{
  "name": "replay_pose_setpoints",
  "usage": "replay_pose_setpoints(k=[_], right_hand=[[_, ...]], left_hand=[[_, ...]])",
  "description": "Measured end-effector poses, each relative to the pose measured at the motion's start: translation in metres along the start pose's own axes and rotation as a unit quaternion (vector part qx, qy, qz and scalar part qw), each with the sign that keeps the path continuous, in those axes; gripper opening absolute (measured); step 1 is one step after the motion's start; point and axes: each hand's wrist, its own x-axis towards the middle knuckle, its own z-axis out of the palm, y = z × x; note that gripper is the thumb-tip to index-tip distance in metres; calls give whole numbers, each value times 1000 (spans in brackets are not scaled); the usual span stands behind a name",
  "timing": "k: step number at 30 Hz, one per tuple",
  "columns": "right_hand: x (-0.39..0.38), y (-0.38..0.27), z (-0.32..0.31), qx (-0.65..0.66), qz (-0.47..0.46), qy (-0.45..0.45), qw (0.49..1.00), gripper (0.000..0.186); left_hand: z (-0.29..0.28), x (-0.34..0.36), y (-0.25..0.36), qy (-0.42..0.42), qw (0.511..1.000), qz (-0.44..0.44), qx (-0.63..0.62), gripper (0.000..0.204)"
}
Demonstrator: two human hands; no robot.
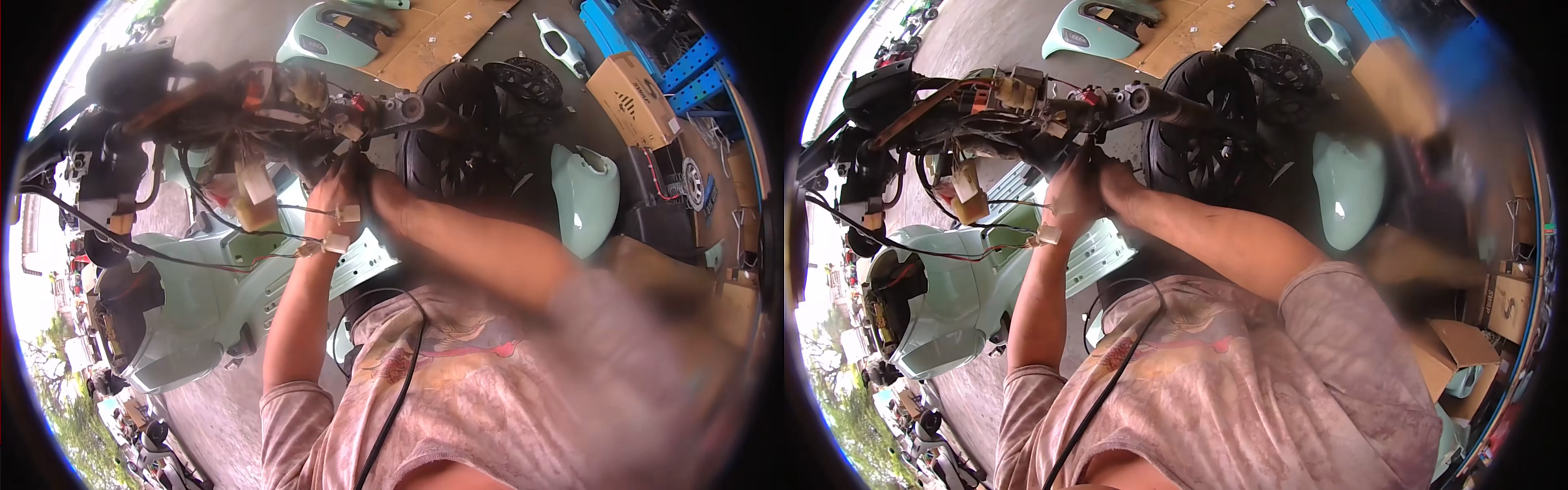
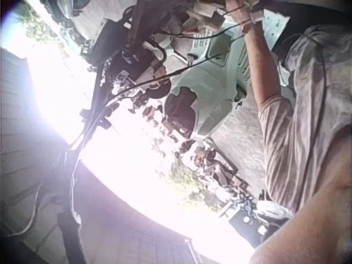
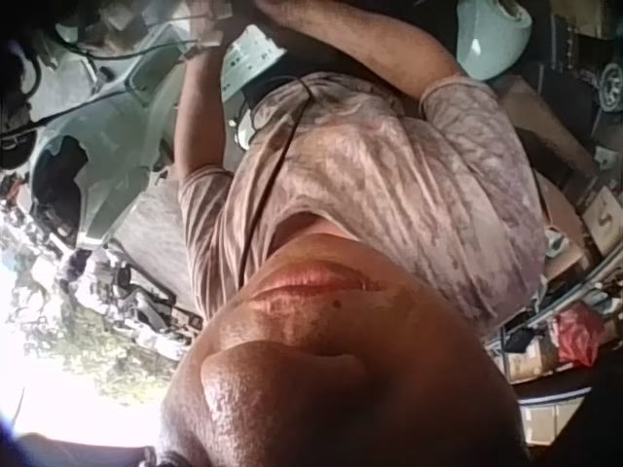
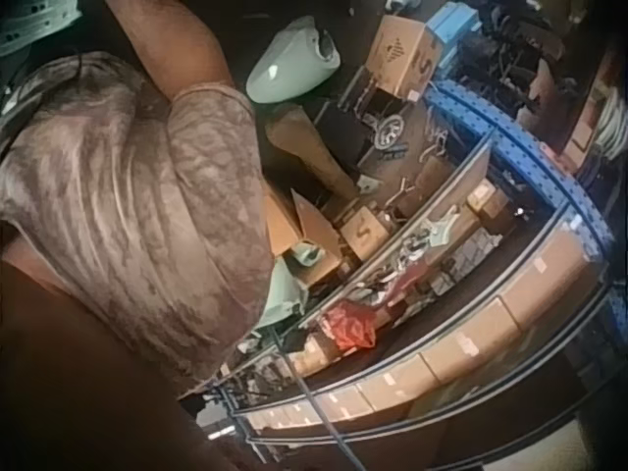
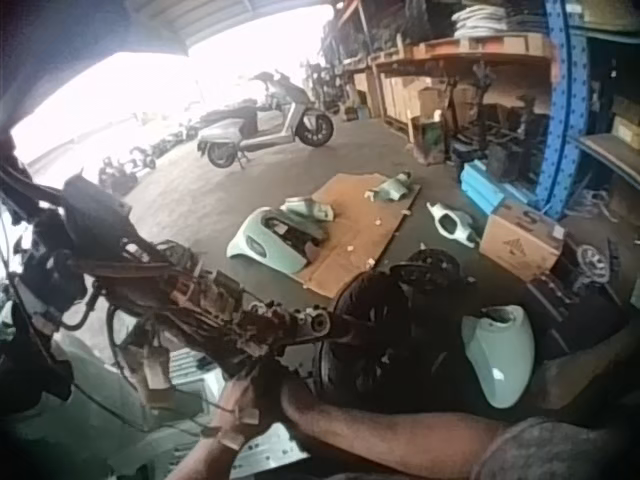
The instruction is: The person uses a wrench to work on the electrical wiring and internal components under the front cowl of a light green scooter. They manipulate various wires and connectors by hand while accessing the assembly inside the frame.
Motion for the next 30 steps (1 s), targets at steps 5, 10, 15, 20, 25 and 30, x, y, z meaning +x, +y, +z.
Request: replay_pose_setpoints(k=[5, 10, 15, 20, 25, 30], right_hand=[[-33, -43, 18, -117, 146, 48, 981, 43], [-30, -49, 19, -81, 168, 23, 982, 36], [-22, -34, 5, -73, 156, -1, 985, 36], [6, -23, -15, -51, 191, -28, 980, 32], [19, -23, -23, -16, 272, -93, 958, 22], [-29, -96, 19, -221, 339, -29, 914, 24]], left_hand=[[-6, 6, 20, -2, 997, -45, -67, 60], [22, 8, 2, 99, 989, 8, -108, 45], [2, 8, 20, 14, 988, -77, -136, 38], [1, 17, 27, 10, 978, -154, -142, 35], [13, 14, 25, -26, 988, -144, -52, 27], [16, 15, 27, -10, 985, -163, -48, 23]])
